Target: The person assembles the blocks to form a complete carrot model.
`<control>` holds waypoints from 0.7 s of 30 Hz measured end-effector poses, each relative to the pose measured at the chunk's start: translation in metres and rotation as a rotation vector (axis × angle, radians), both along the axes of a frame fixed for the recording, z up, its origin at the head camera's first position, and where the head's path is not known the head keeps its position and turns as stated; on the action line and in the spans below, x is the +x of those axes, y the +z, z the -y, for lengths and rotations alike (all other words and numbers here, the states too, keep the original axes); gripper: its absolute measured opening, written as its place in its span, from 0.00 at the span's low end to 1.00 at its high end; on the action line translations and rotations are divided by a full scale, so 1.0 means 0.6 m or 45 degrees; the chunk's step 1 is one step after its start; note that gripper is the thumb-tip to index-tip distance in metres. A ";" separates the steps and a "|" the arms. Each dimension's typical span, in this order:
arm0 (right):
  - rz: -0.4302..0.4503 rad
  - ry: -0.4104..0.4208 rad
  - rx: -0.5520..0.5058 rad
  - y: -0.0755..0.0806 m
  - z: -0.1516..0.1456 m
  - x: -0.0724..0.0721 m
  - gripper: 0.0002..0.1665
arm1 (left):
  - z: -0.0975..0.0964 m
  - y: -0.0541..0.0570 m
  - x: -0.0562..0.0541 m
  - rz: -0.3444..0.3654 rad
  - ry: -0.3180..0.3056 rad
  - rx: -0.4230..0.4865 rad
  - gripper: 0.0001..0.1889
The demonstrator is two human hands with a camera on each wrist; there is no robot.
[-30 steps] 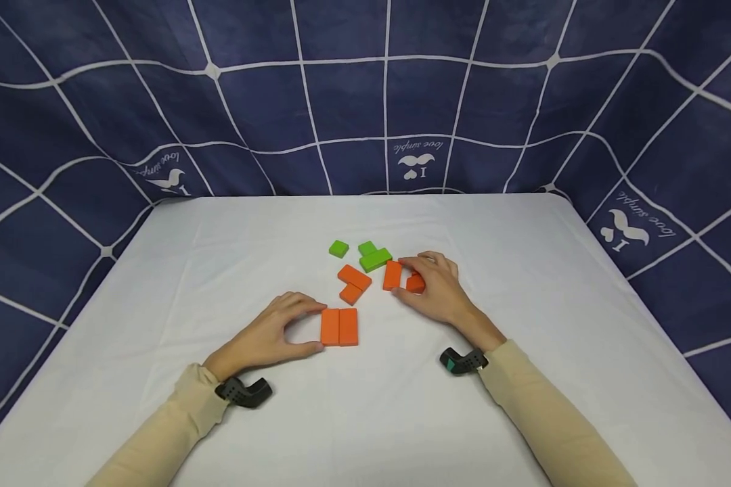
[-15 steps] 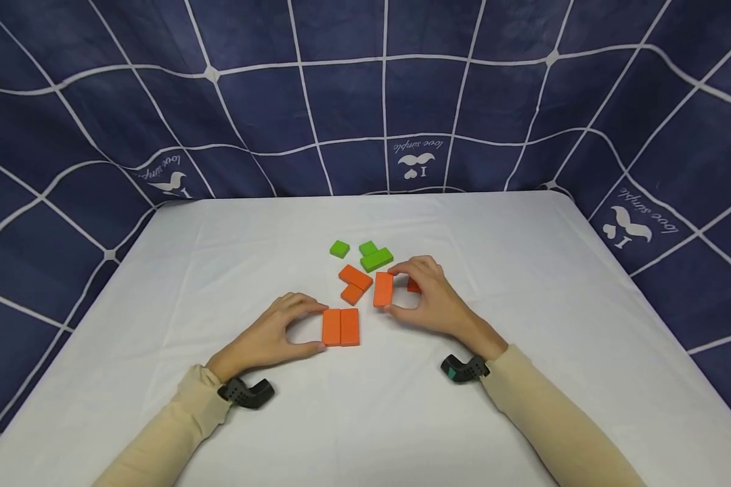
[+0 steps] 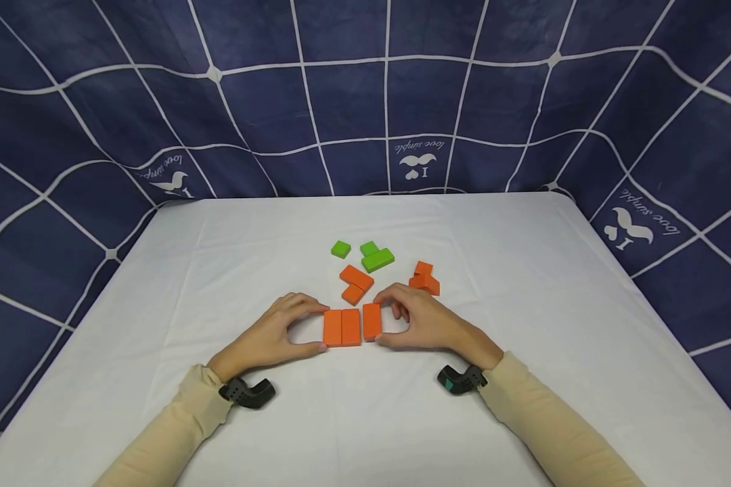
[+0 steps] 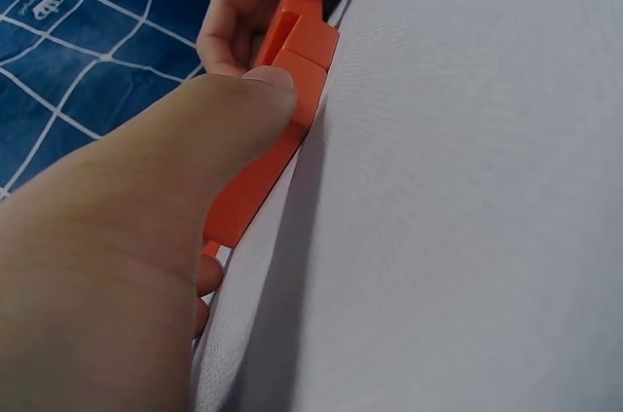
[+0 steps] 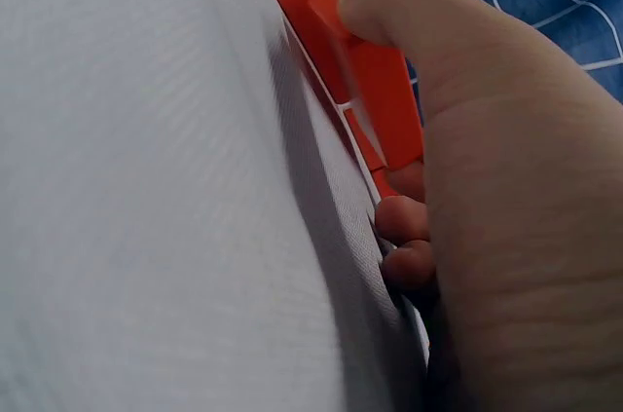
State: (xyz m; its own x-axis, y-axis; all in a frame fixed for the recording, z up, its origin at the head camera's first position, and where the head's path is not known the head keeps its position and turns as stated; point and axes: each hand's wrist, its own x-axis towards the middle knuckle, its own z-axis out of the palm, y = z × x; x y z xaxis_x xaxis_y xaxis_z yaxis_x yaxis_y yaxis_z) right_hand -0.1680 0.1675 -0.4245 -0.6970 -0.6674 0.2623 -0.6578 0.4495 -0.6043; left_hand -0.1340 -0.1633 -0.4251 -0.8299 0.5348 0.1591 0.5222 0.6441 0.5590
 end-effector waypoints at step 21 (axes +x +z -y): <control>0.026 0.009 0.098 0.002 0.005 0.000 0.33 | -0.002 -0.001 0.000 -0.003 0.012 -0.014 0.33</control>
State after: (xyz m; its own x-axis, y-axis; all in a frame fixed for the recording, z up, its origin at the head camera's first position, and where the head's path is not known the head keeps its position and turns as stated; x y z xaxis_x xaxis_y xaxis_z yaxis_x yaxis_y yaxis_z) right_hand -0.1679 0.1642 -0.4234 -0.6967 -0.6900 0.1960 -0.6492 0.4904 -0.5814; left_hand -0.1340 -0.1619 -0.4260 -0.8344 0.5289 0.1552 0.5176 0.6550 0.5506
